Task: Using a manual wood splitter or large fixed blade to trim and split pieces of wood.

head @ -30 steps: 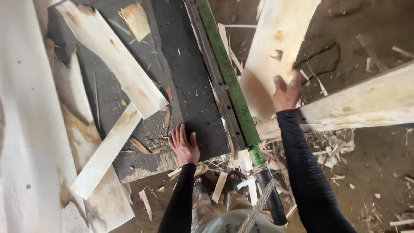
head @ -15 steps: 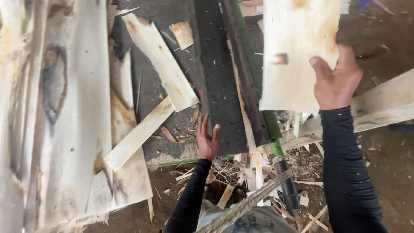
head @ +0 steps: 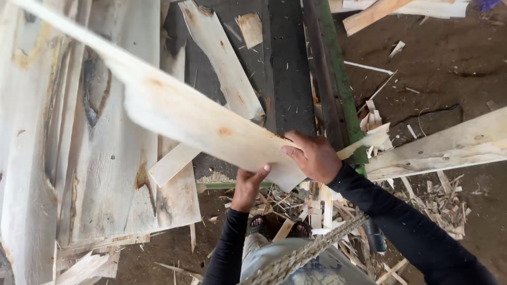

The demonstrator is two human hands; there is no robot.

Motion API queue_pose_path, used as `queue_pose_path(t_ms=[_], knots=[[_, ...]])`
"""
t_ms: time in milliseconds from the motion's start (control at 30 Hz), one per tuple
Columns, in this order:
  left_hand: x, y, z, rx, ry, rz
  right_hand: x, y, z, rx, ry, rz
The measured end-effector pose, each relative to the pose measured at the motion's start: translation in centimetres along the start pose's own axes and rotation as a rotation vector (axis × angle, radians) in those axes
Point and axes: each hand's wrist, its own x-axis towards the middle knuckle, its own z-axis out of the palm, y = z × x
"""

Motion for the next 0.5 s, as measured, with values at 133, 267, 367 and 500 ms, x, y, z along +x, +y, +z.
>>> queue_pose_path(t_ms=[133,267,367,500], knots=[[-1.4,1.1,1.2,0.004,0.110,-0.058,0.6,1.8,0.4,0.047,-0.281,0.242],[1.9,1.0,-0.8,0.103,0.194,-0.112,-0.8,5.0,-2.4,0.157,-0.164,-0.067],[4.0,-3.7,-3.0,0.031,0.130,-0.166,-4.4,6.7,-5.1,0.118,-0.084,0.237],[5.1,-7.9,-4.3,0.444,0.237,-0.127,-11.6,9.0,-7.0,0.160,0.166,0.486]])
